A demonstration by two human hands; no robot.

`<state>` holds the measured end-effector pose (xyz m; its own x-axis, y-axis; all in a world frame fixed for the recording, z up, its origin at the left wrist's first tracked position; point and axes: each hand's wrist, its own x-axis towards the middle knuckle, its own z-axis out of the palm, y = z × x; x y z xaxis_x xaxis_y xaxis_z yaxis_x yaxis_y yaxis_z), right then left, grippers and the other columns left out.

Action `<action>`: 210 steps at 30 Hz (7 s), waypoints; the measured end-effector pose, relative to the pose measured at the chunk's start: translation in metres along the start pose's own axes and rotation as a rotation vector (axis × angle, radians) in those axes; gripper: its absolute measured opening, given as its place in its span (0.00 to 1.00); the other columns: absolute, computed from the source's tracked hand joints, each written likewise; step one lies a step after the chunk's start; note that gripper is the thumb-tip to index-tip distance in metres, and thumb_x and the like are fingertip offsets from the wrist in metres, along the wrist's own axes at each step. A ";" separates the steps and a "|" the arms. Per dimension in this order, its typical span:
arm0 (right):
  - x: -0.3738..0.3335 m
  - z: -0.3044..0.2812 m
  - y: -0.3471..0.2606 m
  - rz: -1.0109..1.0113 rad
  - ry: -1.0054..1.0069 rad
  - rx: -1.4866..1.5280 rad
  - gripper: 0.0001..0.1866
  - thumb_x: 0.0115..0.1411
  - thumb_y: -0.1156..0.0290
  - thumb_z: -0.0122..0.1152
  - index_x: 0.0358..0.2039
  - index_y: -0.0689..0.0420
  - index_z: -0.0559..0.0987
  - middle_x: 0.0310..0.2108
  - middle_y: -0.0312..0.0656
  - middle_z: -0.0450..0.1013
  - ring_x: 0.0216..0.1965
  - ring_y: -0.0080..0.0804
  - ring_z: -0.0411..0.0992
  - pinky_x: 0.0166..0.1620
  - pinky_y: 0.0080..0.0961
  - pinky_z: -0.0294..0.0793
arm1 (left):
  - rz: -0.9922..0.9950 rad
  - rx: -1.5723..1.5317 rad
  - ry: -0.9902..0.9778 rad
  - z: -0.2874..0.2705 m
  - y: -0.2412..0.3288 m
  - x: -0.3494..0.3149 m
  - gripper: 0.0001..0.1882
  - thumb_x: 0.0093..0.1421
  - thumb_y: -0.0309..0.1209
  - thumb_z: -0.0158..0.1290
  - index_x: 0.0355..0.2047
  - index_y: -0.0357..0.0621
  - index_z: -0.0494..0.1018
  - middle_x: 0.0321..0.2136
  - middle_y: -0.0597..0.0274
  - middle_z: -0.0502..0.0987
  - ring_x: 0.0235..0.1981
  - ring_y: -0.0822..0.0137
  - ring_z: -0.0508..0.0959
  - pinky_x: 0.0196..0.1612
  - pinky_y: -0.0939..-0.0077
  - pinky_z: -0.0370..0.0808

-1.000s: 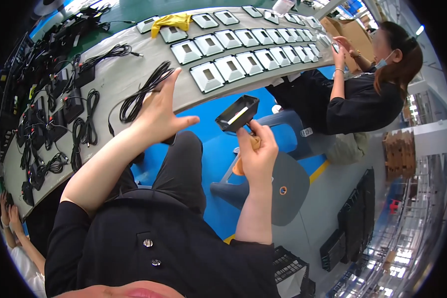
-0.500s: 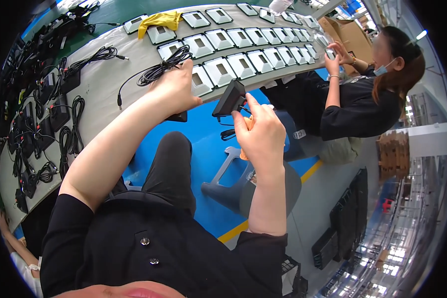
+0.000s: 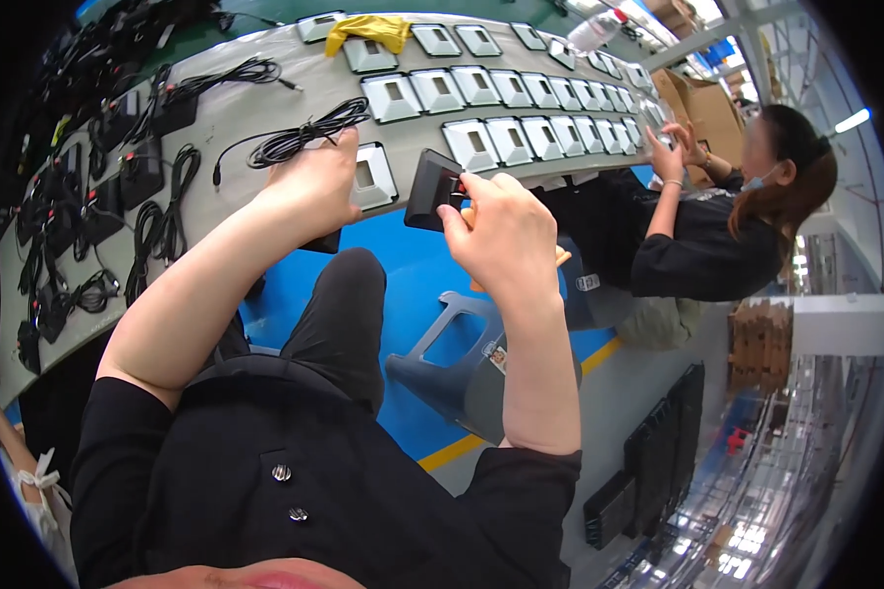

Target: Cleaning and organizing LED work lights at an assembly station.

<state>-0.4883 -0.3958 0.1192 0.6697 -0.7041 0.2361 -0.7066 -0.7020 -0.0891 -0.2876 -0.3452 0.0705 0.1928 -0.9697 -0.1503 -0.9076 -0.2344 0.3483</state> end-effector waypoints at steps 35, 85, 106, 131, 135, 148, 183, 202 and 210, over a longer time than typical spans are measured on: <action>0.089 0.044 -0.080 -0.302 -0.376 -0.087 0.14 0.47 0.59 0.68 0.26 0.57 0.80 0.31 0.45 0.74 0.38 0.45 0.75 0.40 0.37 0.74 | 0.061 -0.144 0.039 -0.007 -0.042 -0.031 0.39 0.45 0.37 0.63 0.56 0.41 0.61 0.39 0.49 0.76 0.43 0.53 0.77 0.44 0.63 0.74; 0.168 0.077 -0.234 -0.230 -0.542 0.276 0.29 0.46 0.72 0.69 0.53 0.44 0.77 0.22 0.36 0.74 0.23 0.21 0.70 0.34 0.24 0.73 | -0.515 -0.305 0.789 -0.029 -0.265 -0.354 0.28 0.56 0.23 0.53 0.58 0.42 0.62 0.58 0.53 0.66 0.33 0.57 0.77 0.35 0.72 0.75; 0.146 0.103 -0.330 -0.519 -0.402 0.297 0.25 0.48 0.67 0.64 0.50 0.50 0.76 0.47 0.43 0.74 0.50 0.42 0.71 0.53 0.32 0.69 | -0.255 -0.049 0.809 -0.062 -0.261 -0.330 0.29 0.54 0.26 0.55 0.59 0.48 0.65 0.49 0.54 0.74 0.29 0.60 0.79 0.32 0.70 0.76; 0.110 0.070 -0.388 -0.849 -0.281 0.373 0.29 0.53 0.59 0.63 0.57 0.46 0.70 0.56 0.46 0.66 0.48 0.44 0.73 0.48 0.35 0.74 | -0.471 -0.146 0.878 -0.076 -0.235 -0.331 0.24 0.57 0.14 0.45 0.55 0.41 0.68 0.55 0.53 0.71 0.35 0.68 0.79 0.36 0.78 0.77; 0.116 0.086 -0.403 -0.894 -0.418 0.306 0.30 0.51 0.60 0.63 0.56 0.48 0.70 0.54 0.45 0.68 0.50 0.42 0.71 0.50 0.33 0.72 | -0.491 0.004 0.875 -0.059 -0.265 -0.331 0.24 0.56 0.22 0.52 0.55 0.46 0.68 0.51 0.56 0.73 0.45 0.57 0.78 0.43 0.69 0.76; 0.099 0.079 -0.376 -0.720 -0.495 0.131 0.28 0.51 0.64 0.64 0.55 0.46 0.71 0.55 0.36 0.69 0.47 0.40 0.73 0.47 0.34 0.74 | -0.516 0.108 0.703 -0.038 -0.272 -0.322 0.23 0.55 0.27 0.55 0.53 0.46 0.69 0.43 0.58 0.77 0.29 0.58 0.79 0.30 0.69 0.77; 0.212 0.153 -0.278 -0.348 -0.073 0.259 0.31 0.51 0.46 0.59 0.56 0.39 0.72 0.50 0.36 0.72 0.50 0.36 0.72 0.50 0.33 0.71 | -0.600 -0.047 0.109 -0.092 -0.304 -0.138 0.31 0.57 0.50 0.45 0.59 0.55 0.65 0.66 0.64 0.54 0.69 0.61 0.46 0.61 0.34 0.42; 0.181 0.149 -0.422 -0.456 -0.090 0.270 0.29 0.51 0.50 0.60 0.55 0.41 0.72 0.47 0.34 0.73 0.46 0.37 0.73 0.46 0.34 0.72 | -0.625 0.005 0.257 -0.077 -0.358 -0.259 0.27 0.56 0.41 0.45 0.58 0.60 0.67 0.67 0.67 0.52 0.70 0.53 0.40 0.61 0.31 0.40; 0.175 0.152 -0.448 -0.451 -0.111 0.254 0.30 0.51 0.50 0.60 0.56 0.41 0.71 0.46 0.34 0.73 0.46 0.37 0.73 0.46 0.33 0.72 | -0.666 -0.021 0.196 -0.079 -0.366 -0.282 0.26 0.58 0.42 0.43 0.59 0.58 0.67 0.68 0.68 0.51 0.70 0.53 0.38 0.61 0.28 0.37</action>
<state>-0.0199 -0.2205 0.0538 0.9244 -0.3232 0.2027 -0.2740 -0.9321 -0.2368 0.0198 0.0084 0.0581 0.7720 -0.6127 -0.1693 -0.5654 -0.7836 0.2576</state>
